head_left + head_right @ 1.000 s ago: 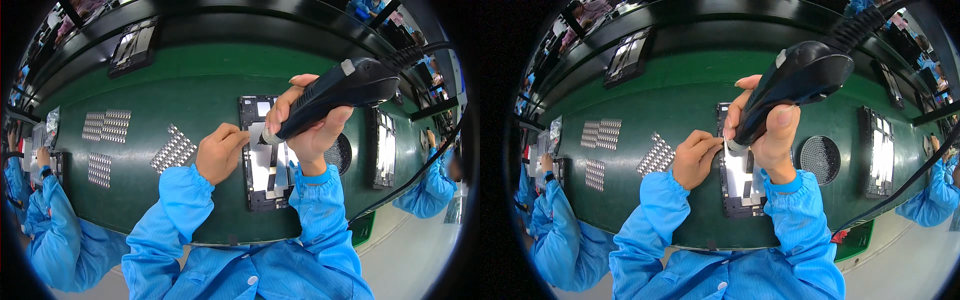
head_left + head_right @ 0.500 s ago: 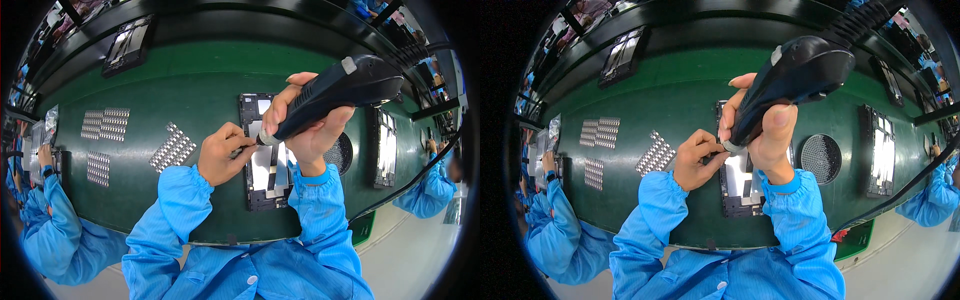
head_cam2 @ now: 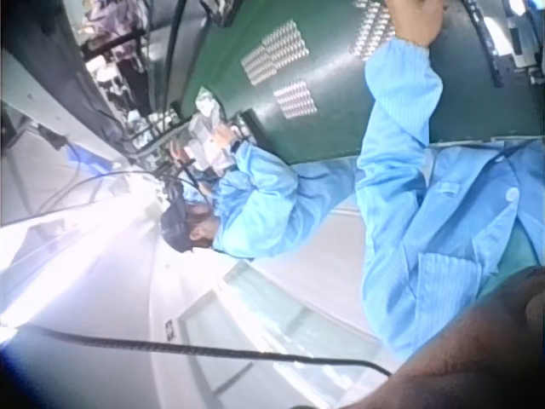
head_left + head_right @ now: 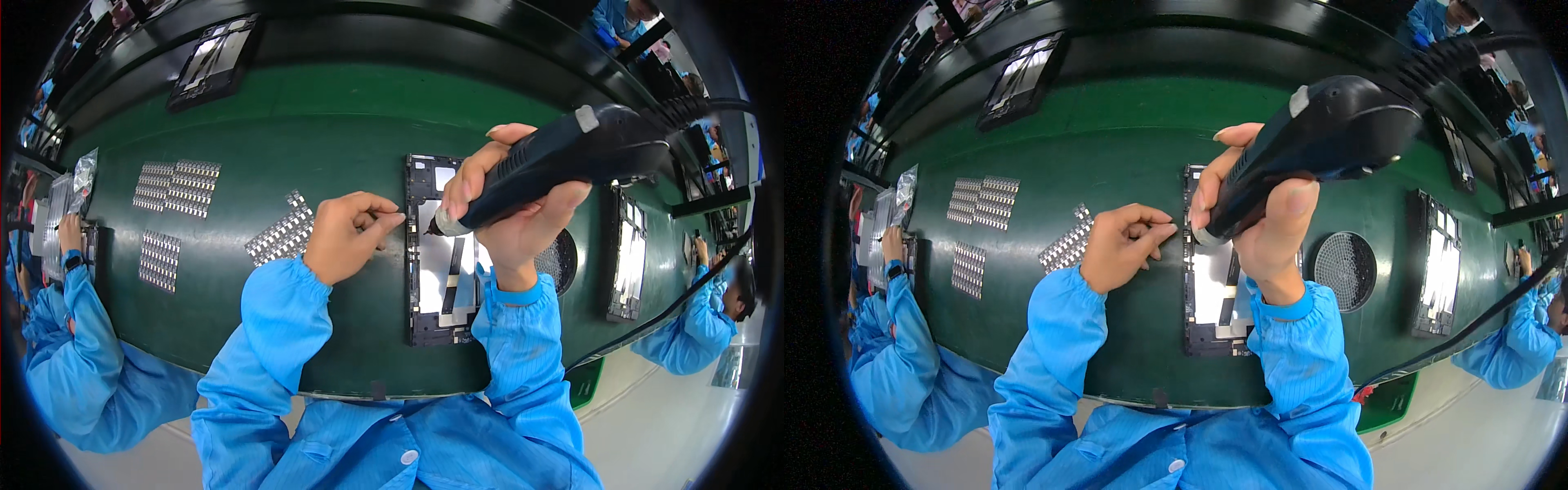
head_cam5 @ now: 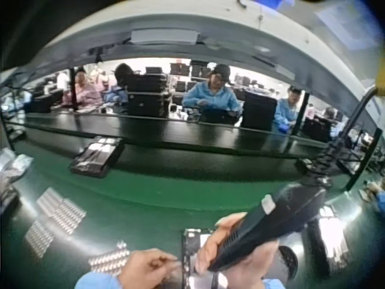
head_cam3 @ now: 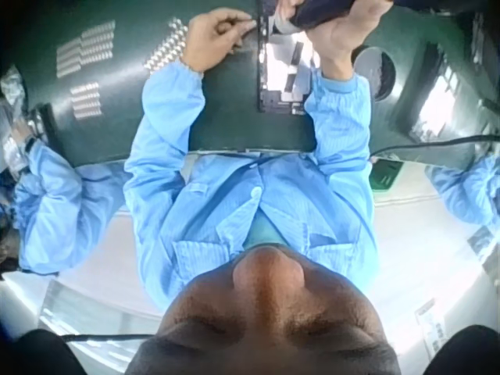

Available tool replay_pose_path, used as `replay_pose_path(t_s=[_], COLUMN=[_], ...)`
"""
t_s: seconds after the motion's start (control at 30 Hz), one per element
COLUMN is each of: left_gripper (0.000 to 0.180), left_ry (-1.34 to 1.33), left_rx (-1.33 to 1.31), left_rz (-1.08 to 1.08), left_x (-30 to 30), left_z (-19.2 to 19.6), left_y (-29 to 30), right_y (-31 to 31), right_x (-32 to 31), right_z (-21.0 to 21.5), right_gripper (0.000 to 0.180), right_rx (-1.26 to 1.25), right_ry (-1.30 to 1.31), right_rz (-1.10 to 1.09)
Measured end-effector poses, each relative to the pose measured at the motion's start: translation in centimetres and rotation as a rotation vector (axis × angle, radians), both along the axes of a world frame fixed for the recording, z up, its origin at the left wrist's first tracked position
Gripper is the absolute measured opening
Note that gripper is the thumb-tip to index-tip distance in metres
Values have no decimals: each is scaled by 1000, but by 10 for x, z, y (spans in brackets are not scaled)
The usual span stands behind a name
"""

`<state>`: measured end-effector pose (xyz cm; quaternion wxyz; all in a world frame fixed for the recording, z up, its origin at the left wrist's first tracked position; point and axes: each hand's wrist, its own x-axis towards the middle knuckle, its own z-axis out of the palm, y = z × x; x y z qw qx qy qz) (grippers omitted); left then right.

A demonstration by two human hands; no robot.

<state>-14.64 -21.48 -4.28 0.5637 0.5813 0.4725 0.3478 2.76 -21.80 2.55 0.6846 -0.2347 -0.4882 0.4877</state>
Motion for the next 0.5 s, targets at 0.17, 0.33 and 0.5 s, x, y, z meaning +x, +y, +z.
replay_pose_path(t_s=[0.17,0.33,0.5], left_gripper=[19,17,17], left_ry=[111,103,130], left_rx=[-115,-68,-87], left_rz=[-90,-81,-122], left_x=[7,9,8], left_z=[8,5,4], left_y=[16,18,20], right_y=[10,11,12], right_x=[-7,-7,-13], right_z=[-11,-16,-17], right_gripper=[86,89,86], right_rx=[-4,-25,-26], right_ry=[-54,-184,-84], right_rz=[13,28,-1])
